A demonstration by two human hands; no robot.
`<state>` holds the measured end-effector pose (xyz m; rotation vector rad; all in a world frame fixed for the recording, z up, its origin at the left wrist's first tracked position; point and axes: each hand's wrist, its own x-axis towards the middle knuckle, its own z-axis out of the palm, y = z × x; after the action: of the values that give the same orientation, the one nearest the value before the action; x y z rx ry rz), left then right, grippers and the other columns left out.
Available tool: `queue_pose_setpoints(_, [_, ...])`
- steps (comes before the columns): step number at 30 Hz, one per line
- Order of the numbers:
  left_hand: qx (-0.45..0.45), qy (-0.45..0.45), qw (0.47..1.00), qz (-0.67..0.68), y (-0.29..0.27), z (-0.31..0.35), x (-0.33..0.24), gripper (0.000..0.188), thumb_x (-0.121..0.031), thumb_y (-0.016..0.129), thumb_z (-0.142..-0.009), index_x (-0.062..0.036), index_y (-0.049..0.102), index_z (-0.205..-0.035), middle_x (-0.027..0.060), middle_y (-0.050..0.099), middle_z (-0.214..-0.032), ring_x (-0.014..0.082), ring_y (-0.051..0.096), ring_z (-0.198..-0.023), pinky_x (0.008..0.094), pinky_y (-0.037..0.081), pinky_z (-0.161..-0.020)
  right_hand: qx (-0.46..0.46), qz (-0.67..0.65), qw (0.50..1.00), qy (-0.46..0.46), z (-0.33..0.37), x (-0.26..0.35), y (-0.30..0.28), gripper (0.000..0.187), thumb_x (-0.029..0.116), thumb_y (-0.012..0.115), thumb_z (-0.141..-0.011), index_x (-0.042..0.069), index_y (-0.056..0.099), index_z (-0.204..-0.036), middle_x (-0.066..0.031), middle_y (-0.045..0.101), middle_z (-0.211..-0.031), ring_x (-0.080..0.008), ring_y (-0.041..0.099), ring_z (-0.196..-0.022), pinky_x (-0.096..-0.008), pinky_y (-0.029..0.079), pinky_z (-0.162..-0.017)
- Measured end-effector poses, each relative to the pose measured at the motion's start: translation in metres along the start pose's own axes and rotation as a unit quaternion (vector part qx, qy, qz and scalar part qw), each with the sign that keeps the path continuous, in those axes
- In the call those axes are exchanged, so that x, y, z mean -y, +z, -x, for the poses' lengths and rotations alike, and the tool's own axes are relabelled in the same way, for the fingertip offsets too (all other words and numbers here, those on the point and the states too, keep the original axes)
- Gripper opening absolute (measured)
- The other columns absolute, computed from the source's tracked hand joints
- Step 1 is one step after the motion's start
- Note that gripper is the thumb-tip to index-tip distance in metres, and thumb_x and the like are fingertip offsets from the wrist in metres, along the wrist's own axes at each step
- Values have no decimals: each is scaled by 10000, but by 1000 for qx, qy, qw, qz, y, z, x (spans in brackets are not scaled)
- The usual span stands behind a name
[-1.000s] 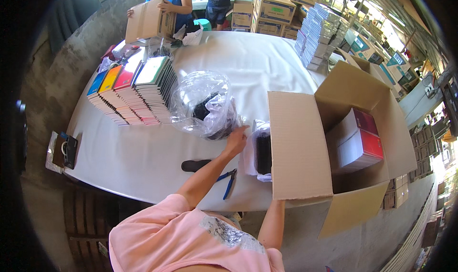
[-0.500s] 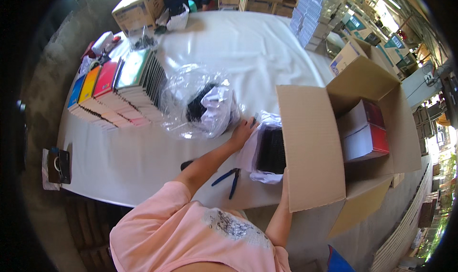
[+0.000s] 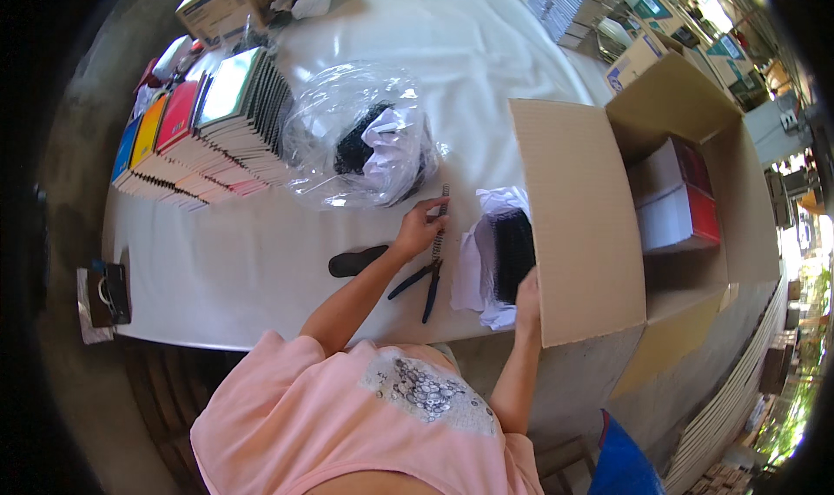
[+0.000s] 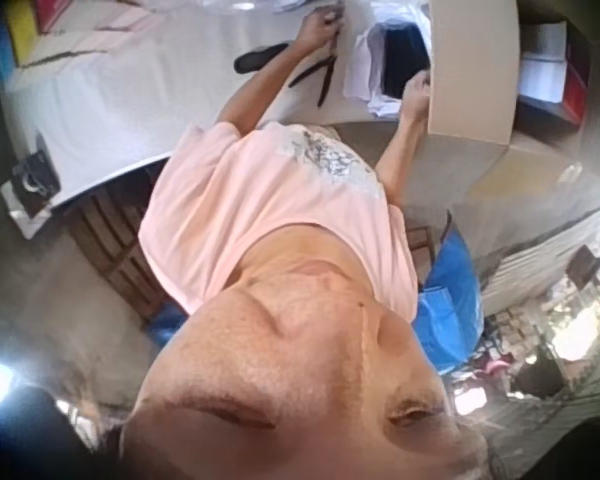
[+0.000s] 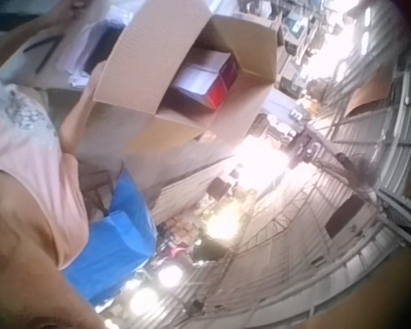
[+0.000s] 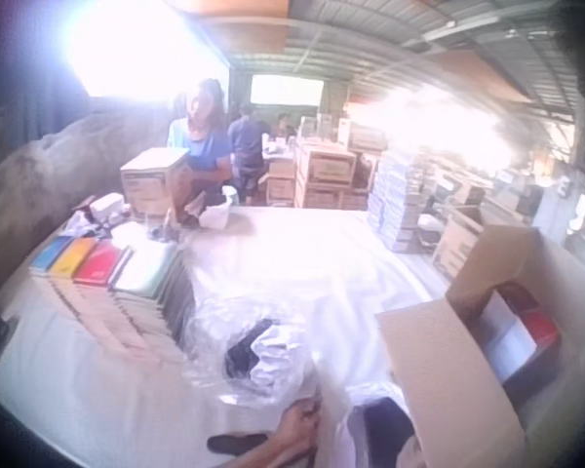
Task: The person trims excess binding material from a stack of notebooks using pliers and then places stacks of finished notebooks into a shipping box.
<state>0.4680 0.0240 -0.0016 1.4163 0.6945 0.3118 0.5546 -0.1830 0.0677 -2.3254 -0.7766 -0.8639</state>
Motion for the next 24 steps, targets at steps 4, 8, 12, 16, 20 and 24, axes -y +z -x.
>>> queue_pose_setpoints(4, [56, -33, 992, 112, 29, 28, 0, 423, -52, 568, -863, -116, 482, -1273, 81, 570, -1114, 178, 555, -1031, 297, 483, -836, 38, -7, 999, 8, -9, 15, 6, 103, 76, 567, -794, 6, 642, -805, -170, 582, -647, -295, 564, -544, -378, 434, -488])
queue_pose_setpoints(8, [37, 1, 991, 125, 69, 65, 12, 515, -67, 598, -837, -127, 429, -1320, 137, 428, -1313, 260, 421, -1217, 334, 411, -944, 115, 25, 993, -27, -20, 15, -9, 140, 81, 557, -807, -21, 642, -854, -198, 588, -675, -314, 580, -591, -391, 463, -567])
queue_pose_setpoints(12, [21, 110, 990, -88, 77, 60, 48, 580, -116, 622, -799, -90, 402, -1335, 189, 213, -1454, 337, 243, -1336, 369, 275, -1054, 160, -39, 980, 111, 11, 4, -10, 112, 58, 560, -789, -25, 591, -722, -206, 572, -715, -351, 550, -646, -420, 452, -621])
queue_pose_setpoints(16, [38, 57, 995, 77, 72, 46, 65, 552, -211, 550, -851, 19, 375, -1321, 187, 274, -1427, 315, 271, -1323, 344, 226, -1083, 139, -202, 959, -141, 10, 66, -10, 68, -16, 608, -672, 11, 552, -646, -162, 568, -808, -332, 555, -774, -433, 442, -702])
queue_pose_setpoints(20, [-36, -33, 977, 207, 77, 50, 44, 566, -272, 476, -929, 8, 285, -1382, 145, 300, -1429, 240, 311, -1308, 304, 225, -1080, 69, -130, 982, 115, 5, 24, 2, 162, 92, 578, -778, -19, 639, -879, -183, 637, -857, -327, 600, -824, -401, 465, -734])
queue_pose_setpoints(24, [-79, 36, 980, 178, 89, 49, 32, 664, -313, 516, -912, 18, 215, -1404, 166, 281, -1436, 244, 294, -1316, 302, 220, -1081, 122, -25, 991, 46, -5, -8, 8, 265, 223, 509, -909, 23, 631, -1032, -137, 636, -933, -258, 613, -829, -359, 497, -733])
